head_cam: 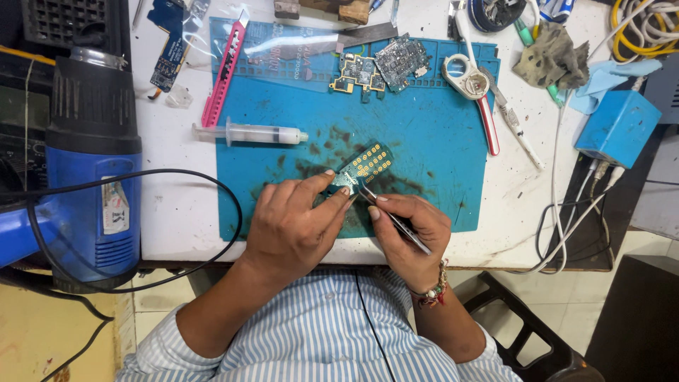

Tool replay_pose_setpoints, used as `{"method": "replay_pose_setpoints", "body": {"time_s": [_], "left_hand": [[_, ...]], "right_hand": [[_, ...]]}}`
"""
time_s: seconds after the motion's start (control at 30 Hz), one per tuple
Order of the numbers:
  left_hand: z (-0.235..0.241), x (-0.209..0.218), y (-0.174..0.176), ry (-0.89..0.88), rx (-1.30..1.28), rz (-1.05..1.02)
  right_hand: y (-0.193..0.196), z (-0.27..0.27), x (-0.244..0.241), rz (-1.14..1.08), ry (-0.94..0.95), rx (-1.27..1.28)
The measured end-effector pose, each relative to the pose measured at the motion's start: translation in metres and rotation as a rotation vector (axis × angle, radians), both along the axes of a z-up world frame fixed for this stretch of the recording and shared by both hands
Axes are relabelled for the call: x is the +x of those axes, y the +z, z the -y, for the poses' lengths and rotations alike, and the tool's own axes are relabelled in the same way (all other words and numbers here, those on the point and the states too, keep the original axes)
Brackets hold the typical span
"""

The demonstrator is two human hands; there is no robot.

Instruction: The person uses a soldering iron to work on a small green circuit board placed on a blue mat. They hold the board steady with their left hand while applying the soldering iron with their right hand to various points on the board. The workspace is cluttered with tools including a heat gun, pliers, and other electronic components.

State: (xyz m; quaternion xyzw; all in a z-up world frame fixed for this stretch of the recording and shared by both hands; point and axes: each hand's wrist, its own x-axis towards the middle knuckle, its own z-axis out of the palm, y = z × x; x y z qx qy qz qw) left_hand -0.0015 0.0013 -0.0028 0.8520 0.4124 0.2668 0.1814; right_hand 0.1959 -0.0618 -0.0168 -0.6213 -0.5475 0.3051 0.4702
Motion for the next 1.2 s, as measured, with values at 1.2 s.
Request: {"method": "replay_pose_setpoints", "body": {"time_s": [1.2], "left_hand": [[-0.0011,-0.0004,0.0003,-0.006,-0.015,0.01]], "right_hand": [[0.0047,-0.0055,-0.0008,0.042,0.045,0.024]]}}
